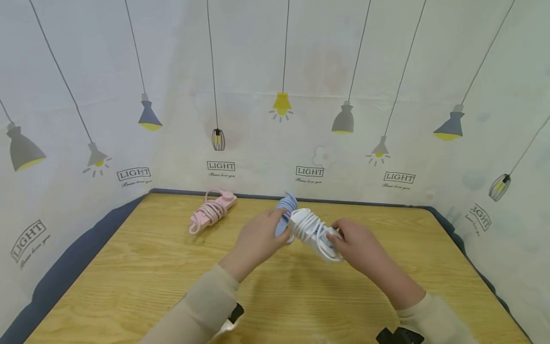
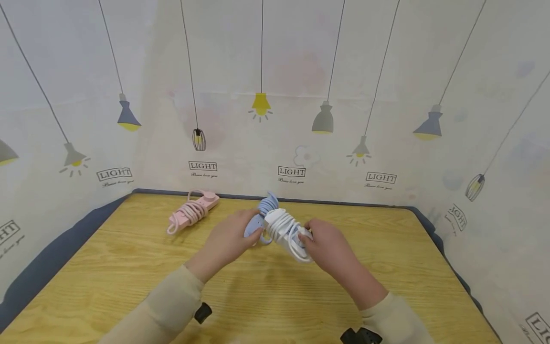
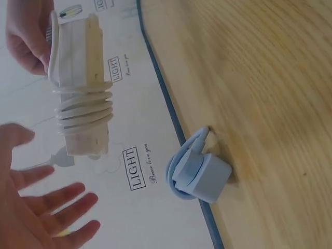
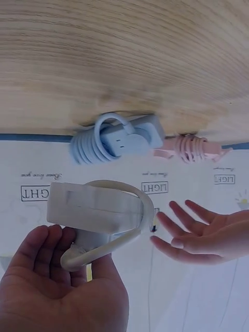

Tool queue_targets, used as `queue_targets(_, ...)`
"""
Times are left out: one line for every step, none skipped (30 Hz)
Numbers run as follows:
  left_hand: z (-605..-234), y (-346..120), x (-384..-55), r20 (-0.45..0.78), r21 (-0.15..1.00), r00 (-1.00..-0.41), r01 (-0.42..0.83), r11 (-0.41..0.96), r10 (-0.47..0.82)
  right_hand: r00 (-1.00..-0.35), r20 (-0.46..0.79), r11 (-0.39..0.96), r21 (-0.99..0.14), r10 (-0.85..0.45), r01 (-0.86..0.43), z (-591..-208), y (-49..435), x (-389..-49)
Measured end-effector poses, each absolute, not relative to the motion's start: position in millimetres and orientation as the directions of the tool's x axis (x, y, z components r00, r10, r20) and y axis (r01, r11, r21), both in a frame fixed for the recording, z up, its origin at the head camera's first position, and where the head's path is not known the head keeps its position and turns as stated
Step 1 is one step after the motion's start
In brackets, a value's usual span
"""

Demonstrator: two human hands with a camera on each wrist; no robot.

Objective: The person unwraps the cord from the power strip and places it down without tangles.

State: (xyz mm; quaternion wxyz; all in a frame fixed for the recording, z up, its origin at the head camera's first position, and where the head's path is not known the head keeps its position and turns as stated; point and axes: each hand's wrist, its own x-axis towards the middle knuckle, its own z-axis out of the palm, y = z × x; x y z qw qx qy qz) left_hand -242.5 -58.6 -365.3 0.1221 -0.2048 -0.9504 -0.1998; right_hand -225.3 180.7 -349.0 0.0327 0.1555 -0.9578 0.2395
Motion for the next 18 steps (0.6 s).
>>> queue_targets(-364.2, -59.4, -241.7, 0.318, 0.325, -0.88, 0.45, 0.832, 0.352, -0.947, 0.141, 0.835, -0.447, -0.29, -0.322, -347.9, 178.7, -223.5)
queue_targets(-362.8, -60.0, -240.6, 0.325, 0.303, -0.869, 0.47, 0.829, 0.374, -0.943, 0.144, 0.833, -0.442, -0.299, -0.332, -347.1, 176.9, -221.9)
queue_targets(-361.7, -60.7, -239.7, 0.333, 0.274, -0.853, 0.496, 0.824, 0.403, -0.94, 0.147, 0.832, -0.437, -0.308, -0.341, -346.4, 175.0, -220.8)
queue_targets(-360.9, -61.1, -238.5, 0.342, 0.237, -0.834, 0.523, 0.819, 0.434, -0.935, 0.149, 0.83, -0.431, -0.32, -0.353, -345.6, 173.1, -219.9)
queue_targets(-360.3, -61.3, -237.1, 0.346, 0.198, -0.816, 0.545, 0.815, 0.462, -0.93, 0.152, 0.828, -0.425, -0.334, -0.366, -344.7, 171.3, -219.2)
queue_targets(-360.0, -61.4, -235.7, 0.351, 0.157, -0.799, 0.565, 0.81, 0.489, -0.926, 0.152, 0.826, -0.419, -0.346, -0.378, -344.0, 169.5, -218.7)
queue_targets(-360.6, -61.6, -234.5, 0.359, 0.117, -0.78, 0.582, 0.804, 0.513, -0.92, 0.152, 0.823, -0.413, -0.36, -0.39, -343.3, 167.8, -218.2)
queue_targets(-360.8, -61.9, -233.2, 0.367, 0.079, -0.759, 0.601, 0.796, 0.537, -0.912, 0.159, 0.818, -0.406, -0.377, -0.409, -342.5, 166.2, -217.6)
queue_targets(-361.4, -62.3, -232.3, 0.371, 0.05, -0.741, 0.618, 0.785, 0.56, -0.906, 0.164, 0.813, -0.402, -0.39, -0.423, -341.8, 164.3, -217.0)
queue_targets(-362.0, -62.9, -231.5, 0.369, 0.028, -0.73, 0.627, 0.778, 0.575, -0.9, 0.167, 0.808, -0.398, -0.402, -0.434, -341.2, 162.5, -216.3)
queue_targets(-362.9, -63.6, -231.2, 0.364, 0.012, -0.721, 0.636, 0.771, 0.589, -0.896, 0.17, 0.803, -0.398, -0.411, -0.444, -340.8, 160.7, -215.5)
queue_targets(-363.5, -64.4, -231.1, 0.362, -0.003, -0.713, 0.644, 0.765, 0.601, -0.892, 0.172, 0.798, -0.399, -0.418, -0.451, -340.4, 159.0, -214.4)
queue_targets(-364.0, -65.3, -231.3, 0.358, -0.014, -0.706, 0.65, 0.759, 0.611, -0.888, 0.177, 0.793, -0.399, -0.425, -0.46, -340.4, 157.5, -213.5)
queue_targets(-363.8, -66.1, -231.4, 0.349, -0.02, -0.704, 0.655, 0.755, 0.619, -0.883, 0.182, 0.788, -0.401, -0.432, -0.468, -340.1, 156.0, -212.4)
queue_targets(-363.9, -66.8, -231.7, 0.338, -0.025, -0.705, 0.656, 0.755, 0.624, -0.881, 0.182, 0.785, -0.4, -0.437, -0.472, -340.1, 154.7, -211.8)
queue_targets(-363.8, -67.4, -231.9, 0.326, -0.03, -0.708, 0.654, 0.755, 0.626, -0.877, 0.183, 0.782, -0.399, -0.444, -0.479, -339.7, 153.8, -210.8)
queue_targets(-363.6, -67.8, -232.0, 0.315, -0.029, -0.71, 0.656, 0.754, 0.63, -0.874, 0.184, 0.779, -0.399, -0.449, -0.484, -339.6, 153.1, -209.9)
queue_targets(-363.3, -68.1, -232.2, 0.305, -0.032, -0.712, 0.656, 0.754, 0.632, -0.871, 0.186, 0.776, -0.396, -0.456, -0.491, -339.5, 152.5, -209.1)
